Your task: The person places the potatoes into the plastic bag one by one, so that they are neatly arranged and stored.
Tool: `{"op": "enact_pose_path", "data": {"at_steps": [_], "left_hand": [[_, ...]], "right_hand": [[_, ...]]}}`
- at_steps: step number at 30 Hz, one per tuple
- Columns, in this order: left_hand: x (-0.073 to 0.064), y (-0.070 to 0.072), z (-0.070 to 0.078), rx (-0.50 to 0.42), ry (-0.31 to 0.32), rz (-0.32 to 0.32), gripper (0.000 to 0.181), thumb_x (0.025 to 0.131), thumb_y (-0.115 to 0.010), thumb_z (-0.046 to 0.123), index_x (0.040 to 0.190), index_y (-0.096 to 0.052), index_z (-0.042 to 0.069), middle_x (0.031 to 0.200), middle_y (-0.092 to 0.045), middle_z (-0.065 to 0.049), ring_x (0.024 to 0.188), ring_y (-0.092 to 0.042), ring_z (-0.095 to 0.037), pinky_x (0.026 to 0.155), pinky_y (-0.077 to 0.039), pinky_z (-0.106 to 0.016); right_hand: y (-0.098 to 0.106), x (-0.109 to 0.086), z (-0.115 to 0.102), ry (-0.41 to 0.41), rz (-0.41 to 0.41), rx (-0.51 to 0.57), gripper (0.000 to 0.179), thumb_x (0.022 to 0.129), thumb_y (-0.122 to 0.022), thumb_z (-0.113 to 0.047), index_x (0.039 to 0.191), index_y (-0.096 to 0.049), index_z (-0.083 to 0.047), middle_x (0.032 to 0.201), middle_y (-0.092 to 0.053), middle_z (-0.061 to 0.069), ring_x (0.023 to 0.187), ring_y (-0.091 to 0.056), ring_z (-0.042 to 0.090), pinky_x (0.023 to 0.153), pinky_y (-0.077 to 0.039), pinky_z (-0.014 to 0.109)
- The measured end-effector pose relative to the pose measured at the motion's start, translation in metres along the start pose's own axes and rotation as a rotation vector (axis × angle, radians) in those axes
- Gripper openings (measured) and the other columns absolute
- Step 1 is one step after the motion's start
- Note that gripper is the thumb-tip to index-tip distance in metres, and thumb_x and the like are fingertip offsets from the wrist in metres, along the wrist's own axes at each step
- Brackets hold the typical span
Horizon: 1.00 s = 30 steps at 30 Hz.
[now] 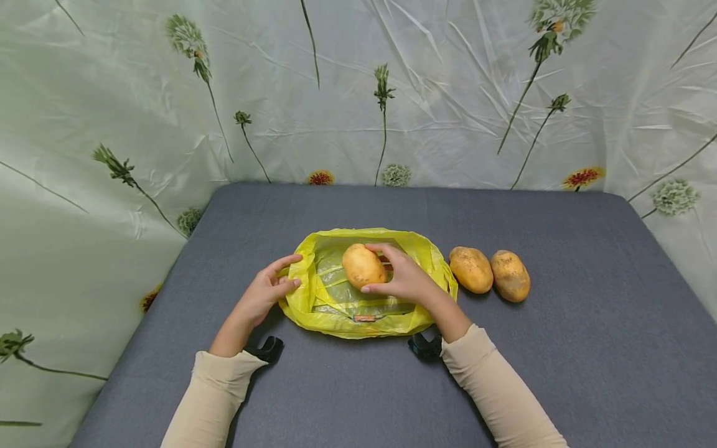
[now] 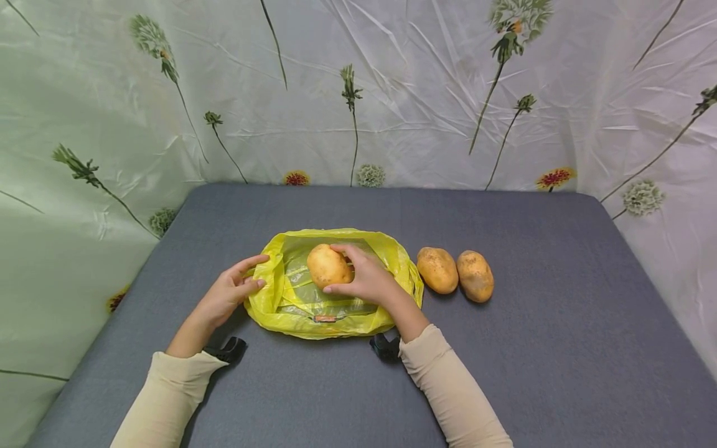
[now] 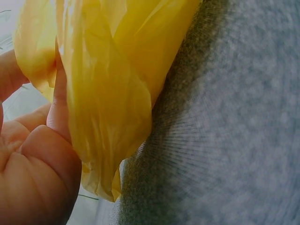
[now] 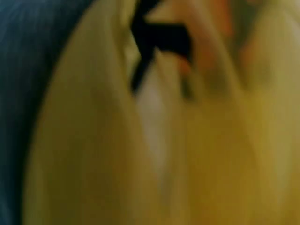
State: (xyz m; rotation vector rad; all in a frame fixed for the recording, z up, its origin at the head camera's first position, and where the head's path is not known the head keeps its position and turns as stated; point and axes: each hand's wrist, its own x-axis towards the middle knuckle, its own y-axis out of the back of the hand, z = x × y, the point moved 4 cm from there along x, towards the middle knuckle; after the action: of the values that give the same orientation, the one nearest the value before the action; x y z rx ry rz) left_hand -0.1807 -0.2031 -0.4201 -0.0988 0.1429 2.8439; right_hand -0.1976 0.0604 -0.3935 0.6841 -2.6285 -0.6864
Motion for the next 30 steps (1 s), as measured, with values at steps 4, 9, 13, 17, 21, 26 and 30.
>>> {"op": "enact_pose_path", "data": {"at_steps": [4, 9, 13, 17, 21, 26, 30], "left_hand": [[0.0, 0.0, 0.001, 0.01, 0.006, 0.009, 0.05, 0.086, -0.056, 0.001, 0.132, -0.035, -0.002, 0.064, -0.037, 0.001, 0.055, -0.038, -0.007, 0.05, -0.037, -0.019], [0.001, -0.001, 0.001, 0.022, 0.01, 0.01, 0.051, 0.086, -0.056, 0.001, 0.132, -0.036, -0.001, 0.065, -0.035, 0.0, 0.054, -0.036, -0.007, 0.049, -0.035, -0.019], [0.001, -0.001, 0.001, 0.009, 0.017, 0.002, 0.051, 0.087, -0.055, 0.0, 0.133, -0.035, -0.002, 0.064, -0.036, 0.0, 0.054, -0.037, -0.006, 0.049, -0.036, -0.019], [-0.001, -0.004, 0.006, 0.004, 0.014, -0.011, 0.051, 0.087, -0.053, -0.003, 0.133, -0.032, -0.004, 0.064, -0.037, 0.001, 0.054, -0.038, -0.006, 0.049, -0.036, -0.019], [-0.005, -0.008, 0.017, 0.017, 0.009, -0.02, 0.051, 0.087, -0.051, -0.005, 0.133, -0.03, -0.007, 0.064, -0.036, 0.0, 0.054, -0.037, -0.006, 0.049, -0.036, -0.018], [-0.008, -0.011, 0.024, 0.027, 0.025, -0.015, 0.05, 0.087, -0.052, -0.005, 0.133, -0.031, -0.007, 0.065, -0.036, 0.0, 0.055, -0.037, -0.006, 0.05, -0.036, -0.018], [-0.008, -0.011, 0.024, 0.023, 0.029, -0.009, 0.05, 0.087, -0.052, -0.004, 0.132, -0.032, -0.007, 0.065, -0.036, -0.001, 0.055, -0.037, -0.006, 0.05, -0.036, -0.018]], "right_hand": [[-0.012, 0.006, 0.0, -0.018, -0.026, -0.019, 0.075, 0.069, -0.079, -0.024, 0.13, -0.04, -0.005, 0.125, -0.045, 0.013, 0.107, -0.049, 0.025, 0.086, -0.042, 0.034], [-0.024, 0.012, -0.001, -0.049, -0.052, -0.024, 0.074, 0.069, -0.078, -0.027, 0.13, -0.04, -0.008, 0.123, -0.046, 0.012, 0.107, -0.049, 0.024, 0.084, -0.043, 0.036], [-0.031, 0.017, -0.002, -0.071, -0.072, -0.015, 0.075, 0.07, -0.078, -0.028, 0.13, -0.039, -0.009, 0.124, -0.046, 0.011, 0.108, -0.048, 0.024, 0.085, -0.042, 0.036], [-0.039, 0.021, -0.003, -0.081, -0.087, -0.012, 0.075, 0.07, -0.077, -0.03, 0.131, -0.038, -0.008, 0.123, -0.046, 0.011, 0.107, -0.048, 0.023, 0.086, -0.041, 0.035], [-0.046, 0.025, -0.004, -0.073, -0.099, -0.004, 0.074, 0.071, -0.077, -0.029, 0.13, -0.038, -0.007, 0.122, -0.046, 0.012, 0.106, -0.048, 0.023, 0.086, -0.041, 0.034], [-0.053, 0.029, -0.005, -0.077, -0.116, 0.024, 0.075, 0.072, -0.076, -0.028, 0.13, -0.036, -0.006, 0.122, -0.045, 0.012, 0.106, -0.048, 0.022, 0.086, -0.04, 0.034], [-0.056, 0.03, -0.004, -0.083, -0.121, 0.007, 0.076, 0.072, -0.076, -0.031, 0.131, -0.035, -0.007, 0.124, -0.045, 0.01, 0.108, -0.046, 0.02, 0.088, -0.038, 0.034]]}}
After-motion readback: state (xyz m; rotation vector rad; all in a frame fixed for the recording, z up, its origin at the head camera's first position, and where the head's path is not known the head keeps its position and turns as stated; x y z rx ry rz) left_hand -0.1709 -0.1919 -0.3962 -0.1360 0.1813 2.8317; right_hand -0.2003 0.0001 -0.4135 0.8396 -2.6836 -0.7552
